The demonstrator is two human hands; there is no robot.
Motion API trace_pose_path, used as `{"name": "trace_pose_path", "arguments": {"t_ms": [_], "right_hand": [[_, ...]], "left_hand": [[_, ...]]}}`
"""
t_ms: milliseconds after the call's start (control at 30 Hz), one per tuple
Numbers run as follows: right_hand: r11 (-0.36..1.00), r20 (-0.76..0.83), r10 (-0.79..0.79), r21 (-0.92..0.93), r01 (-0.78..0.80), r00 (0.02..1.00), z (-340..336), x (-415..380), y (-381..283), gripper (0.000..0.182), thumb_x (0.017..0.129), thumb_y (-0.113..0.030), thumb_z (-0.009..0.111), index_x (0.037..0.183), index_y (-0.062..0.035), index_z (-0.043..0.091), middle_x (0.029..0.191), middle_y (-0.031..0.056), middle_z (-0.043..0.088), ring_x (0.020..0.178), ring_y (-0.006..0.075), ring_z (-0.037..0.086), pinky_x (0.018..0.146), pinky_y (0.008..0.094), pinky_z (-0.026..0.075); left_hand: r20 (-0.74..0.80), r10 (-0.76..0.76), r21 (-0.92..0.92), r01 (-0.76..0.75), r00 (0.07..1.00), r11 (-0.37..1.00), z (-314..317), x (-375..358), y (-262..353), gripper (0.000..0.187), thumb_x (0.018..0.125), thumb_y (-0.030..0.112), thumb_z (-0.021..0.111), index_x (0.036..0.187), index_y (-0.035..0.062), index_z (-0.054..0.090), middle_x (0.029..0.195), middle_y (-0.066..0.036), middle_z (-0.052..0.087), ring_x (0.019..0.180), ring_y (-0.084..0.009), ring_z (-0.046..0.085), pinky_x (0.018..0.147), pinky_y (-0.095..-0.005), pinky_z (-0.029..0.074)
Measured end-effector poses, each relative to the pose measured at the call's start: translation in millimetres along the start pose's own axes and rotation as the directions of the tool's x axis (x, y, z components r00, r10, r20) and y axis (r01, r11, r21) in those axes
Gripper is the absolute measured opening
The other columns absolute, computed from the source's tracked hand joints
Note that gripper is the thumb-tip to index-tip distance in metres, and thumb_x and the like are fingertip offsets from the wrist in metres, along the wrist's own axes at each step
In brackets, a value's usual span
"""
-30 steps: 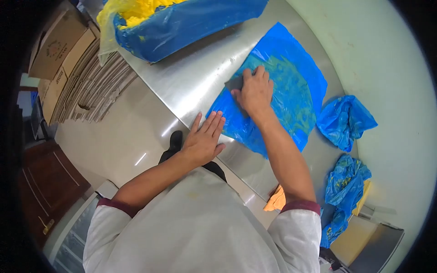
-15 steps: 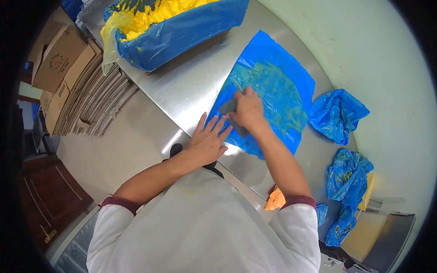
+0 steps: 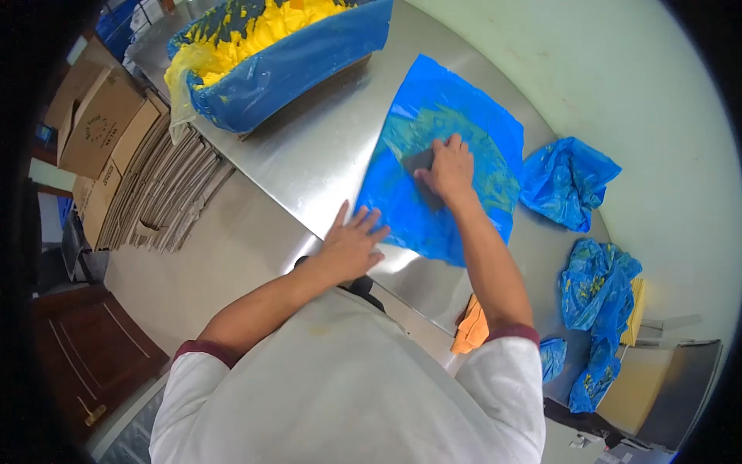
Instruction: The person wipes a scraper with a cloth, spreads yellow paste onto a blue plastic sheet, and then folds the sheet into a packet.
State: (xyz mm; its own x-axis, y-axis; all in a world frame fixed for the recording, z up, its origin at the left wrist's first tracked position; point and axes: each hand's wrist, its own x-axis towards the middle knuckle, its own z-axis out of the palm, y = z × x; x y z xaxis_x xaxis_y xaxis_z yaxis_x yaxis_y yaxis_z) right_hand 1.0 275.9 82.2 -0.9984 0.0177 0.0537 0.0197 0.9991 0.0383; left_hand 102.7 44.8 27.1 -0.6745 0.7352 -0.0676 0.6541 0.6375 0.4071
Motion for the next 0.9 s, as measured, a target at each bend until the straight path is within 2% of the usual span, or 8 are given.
{"name": "trace_pose_path", "arguments": {"t_ms": [67, 100, 200, 300, 500, 600, 800, 900], "right_hand": [[0.994, 0.068, -0.036, 0.102, 0.029, 0.997, -10.7, -18.6, -10.0, 0.058, 0.065, -0.034, 0.088, 0.113, -0.0083, 0.066, 0.117, 0.0164, 0.055, 0.111, 0.0348, 0.054, 0.091, 0.0462, 0.046], [0.991, 0.1, -0.086, 0.116, 0.074, 0.991, -12.1, -23.8, -14.0, 0.058, 0.065, -0.034, 0.089, 0.112, -0.0085, 0.067, 0.117, 0.0162, 0.055, 0.111, 0.0346, 0.054, 0.091, 0.0461, 0.046], [0.975, 0.167, -0.185, 0.158, 0.159, 0.969, -5.4, -40.5, -24.2, 0.058, 0.064, -0.035, 0.089, 0.111, -0.0091, 0.068, 0.117, 0.0155, 0.055, 0.111, 0.0335, 0.055, 0.091, 0.0456, 0.046], [0.97, 0.195, -0.217, 0.155, 0.189, 0.956, 9.0, -43.4, -37.7, 0.06, 0.063, -0.039, 0.088, 0.112, -0.0092, 0.069, 0.119, 0.0148, 0.055, 0.112, 0.0319, 0.053, 0.09, 0.0444, 0.043], [0.966, 0.14, -0.255, 0.081, 0.246, 0.957, 7.9, -36.3, -65.0, 0.058, 0.065, -0.042, 0.086, 0.109, -0.0071, 0.07, 0.119, 0.0146, 0.055, 0.114, 0.0323, 0.051, 0.09, 0.0456, 0.042], [0.974, 0.153, -0.226, 0.054, 0.22, 0.962, 4.1, -25.0, -75.4, 0.056, 0.065, -0.041, 0.086, 0.107, -0.007, 0.071, 0.12, 0.0148, 0.055, 0.115, 0.0321, 0.05, 0.09, 0.0461, 0.041], [0.988, 0.027, -0.155, 0.015, 0.154, 0.988, 10.9, -0.4, -62.3, 0.053, 0.064, -0.04, 0.086, 0.104, -0.0068, 0.072, 0.117, 0.0151, 0.056, 0.112, 0.0325, 0.052, 0.089, 0.0461, 0.042], [0.988, 0.039, -0.136, 0.078, 0.133, 0.99, 4.8, -7.4, -58.2, 0.051, 0.064, -0.038, 0.086, 0.101, -0.0066, 0.073, 0.115, 0.0155, 0.057, 0.11, 0.0332, 0.053, 0.088, 0.0462, 0.044]], "left_hand": [[0.078, 0.056, -0.175, -0.041, 0.995, 0.984, -5.4, 2.3, 13.6, 0.06, 0.094, 0.04, 0.058, 0.146, 0.012, 0.048, 0.151, -0.019, 0.043, 0.143, -0.0309, 0.037, 0.12, -0.0578, 0.012], [-0.022, 0.084, -0.168, -0.087, 0.996, 0.982, -1.0, 0.8, 15.8, 0.065, 0.093, 0.04, 0.058, 0.146, 0.0051, 0.045, 0.15, -0.02, 0.044, 0.142, -0.0298, 0.039, 0.12, -0.056, 0.012], [-0.119, 0.015, -0.033, -0.019, 0.993, 0.999, 15.0, -6.9, 7.2, 0.071, 0.093, 0.042, 0.058, 0.147, -0.0005, 0.04, 0.154, -0.02, 0.038, 0.145, -0.03, 0.034, 0.12, -0.0561, 0.012], [-0.165, 0.044, -0.068, -0.056, 0.985, 0.996, 27.3, -20.8, -2.5, 0.078, 0.093, 0.043, 0.059, 0.15, -0.0033, 0.033, 0.158, -0.017, 0.031, 0.148, -0.029, 0.027, 0.12, -0.0561, 0.011], [-0.107, -0.003, -0.162, -0.014, 0.994, 0.987, 28.8, -20.3, -3.7, 0.082, 0.091, 0.041, 0.062, 0.152, -0.0015, 0.028, 0.161, -0.016, 0.026, 0.151, -0.0276, 0.021, 0.121, -0.0559, 0.009], [-0.088, -0.019, -0.207, 0.001, 0.996, 0.978, 24.2, -20.7, -3.2, 0.082, 0.09, 0.039, 0.064, 0.152, -0.0011, 0.028, 0.162, -0.016, 0.024, 0.151, -0.0273, 0.02, 0.121, -0.0561, 0.008], [-0.094, -0.018, -0.212, -0.002, 0.995, 0.977, 25.2, -19.9, -4.0, 0.082, 0.09, 0.037, 0.064, 0.152, -0.0012, 0.029, 0.161, -0.016, 0.025, 0.151, -0.0278, 0.02, 0.121, -0.0559, 0.007], [-0.047, 0.004, -0.259, -0.016, 0.999, 0.966, 20.0, -19.2, -10.6, 0.081, 0.09, 0.038, 0.064, 0.152, -0.0021, 0.03, 0.161, -0.017, 0.025, 0.151, -0.0278, 0.021, 0.121, -0.0552, 0.008]]}}
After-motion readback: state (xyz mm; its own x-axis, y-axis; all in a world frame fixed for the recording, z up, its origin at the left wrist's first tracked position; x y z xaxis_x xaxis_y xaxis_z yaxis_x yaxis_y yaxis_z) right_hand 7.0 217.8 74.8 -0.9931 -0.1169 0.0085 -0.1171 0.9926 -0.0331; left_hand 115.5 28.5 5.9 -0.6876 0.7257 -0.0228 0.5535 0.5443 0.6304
